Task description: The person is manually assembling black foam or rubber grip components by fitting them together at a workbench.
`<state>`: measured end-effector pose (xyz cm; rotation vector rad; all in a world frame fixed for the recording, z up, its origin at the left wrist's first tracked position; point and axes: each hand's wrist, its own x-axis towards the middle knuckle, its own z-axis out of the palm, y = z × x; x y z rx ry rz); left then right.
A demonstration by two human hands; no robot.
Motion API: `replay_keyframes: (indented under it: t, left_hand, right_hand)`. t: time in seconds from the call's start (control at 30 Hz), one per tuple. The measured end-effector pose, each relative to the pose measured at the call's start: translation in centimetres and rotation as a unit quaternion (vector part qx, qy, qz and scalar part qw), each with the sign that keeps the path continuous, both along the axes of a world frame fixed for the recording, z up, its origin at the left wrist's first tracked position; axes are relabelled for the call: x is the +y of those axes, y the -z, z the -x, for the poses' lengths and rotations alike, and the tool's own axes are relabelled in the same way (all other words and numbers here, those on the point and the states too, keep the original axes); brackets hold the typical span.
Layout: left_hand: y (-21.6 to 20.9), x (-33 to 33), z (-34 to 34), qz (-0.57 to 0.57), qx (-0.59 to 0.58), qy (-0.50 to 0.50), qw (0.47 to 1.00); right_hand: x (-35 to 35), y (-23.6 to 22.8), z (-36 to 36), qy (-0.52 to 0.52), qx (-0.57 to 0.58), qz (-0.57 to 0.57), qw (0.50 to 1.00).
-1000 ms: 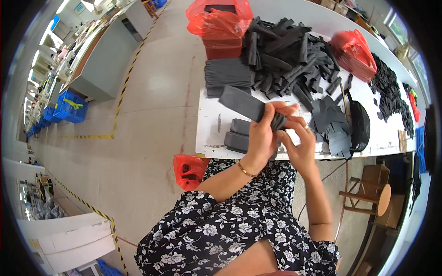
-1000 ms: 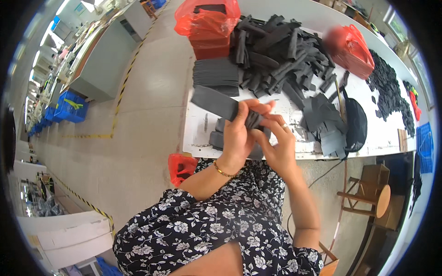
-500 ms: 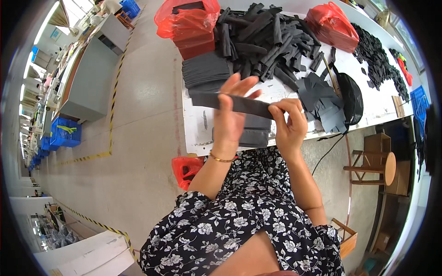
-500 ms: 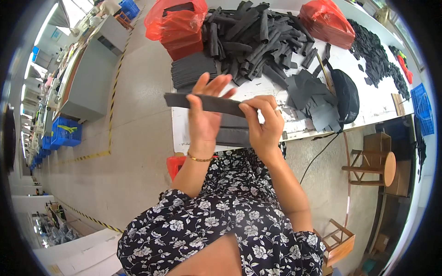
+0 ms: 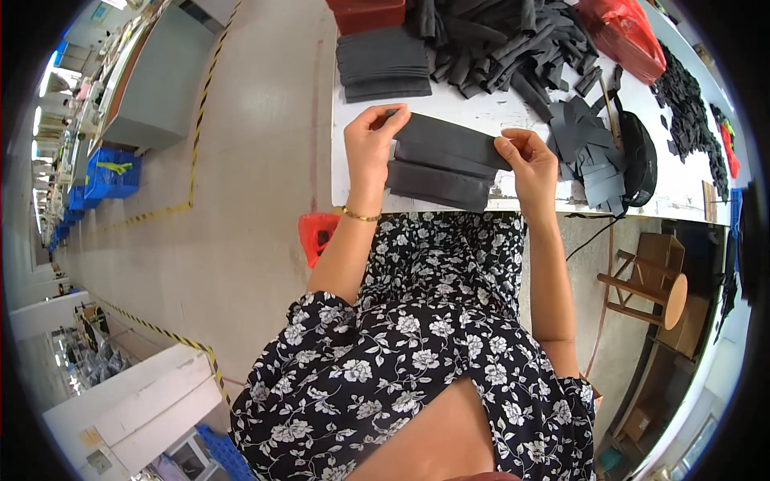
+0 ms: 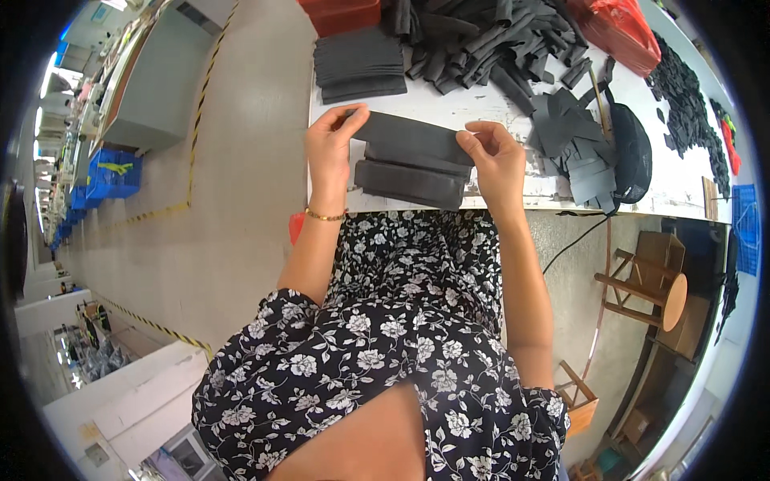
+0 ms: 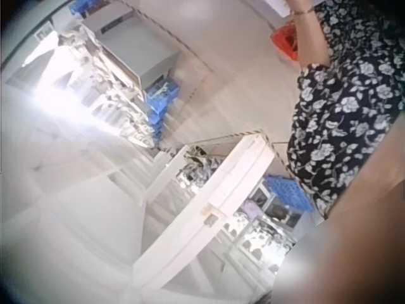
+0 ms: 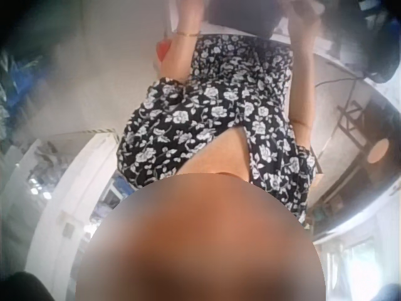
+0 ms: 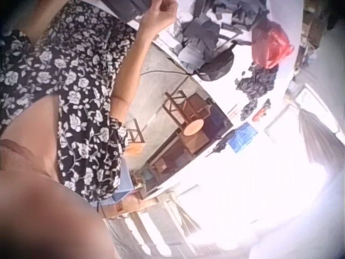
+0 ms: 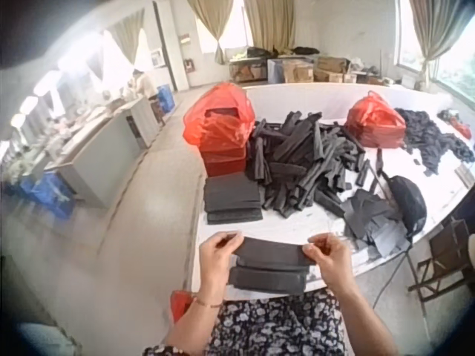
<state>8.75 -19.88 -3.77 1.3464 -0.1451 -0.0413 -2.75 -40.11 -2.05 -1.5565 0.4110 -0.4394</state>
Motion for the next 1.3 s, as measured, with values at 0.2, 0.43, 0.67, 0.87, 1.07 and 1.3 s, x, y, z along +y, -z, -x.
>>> replay_keyframes:
  t: [0.2, 0.43, 0.67, 0.87, 1.07, 1.3]
  left_hand:
    - [4.7, 0.9, -0.8, -0.188, -0.004, -0.003, 0.982]
    - [5.1, -0.4, -2.4, -0.332, -0.161, -0.05, 0.928]
    - [0.7, -10.6, -11.6, -0.082, 0.002, 0.05, 0.995]
    - [3.0, -15.5, -22.4, -0.264, -0.148, -0.265, 0.915]
    - [5.2, -15.5, -24.5, -0.483, -0.132, -0.062, 0.864]
    - [2.3, -15.3, -20.3, -0.207, -0.102, -0.063, 0.971]
  right_hand:
    - [0.1, 4.6, -0.8, 0.042, 0.101, 0.195, 0.975]
    - [-0.2, 6.8, 0.2, 0.06, 0.1, 0.372, 0.921]
    - [-11.4, 5.9, 1.1, 0.172, 0.088, 0.407, 0.893]
    - [-16.1, 4.7, 4.7, 0.172, 0.124, 0.416, 0.884]
    - [-17.0, 5.9, 5.0, 0.172, 0.127, 0.383, 0.899]
    - [-17.4, 8.3, -1.8, 0.154, 0.12, 0.591, 0.783]
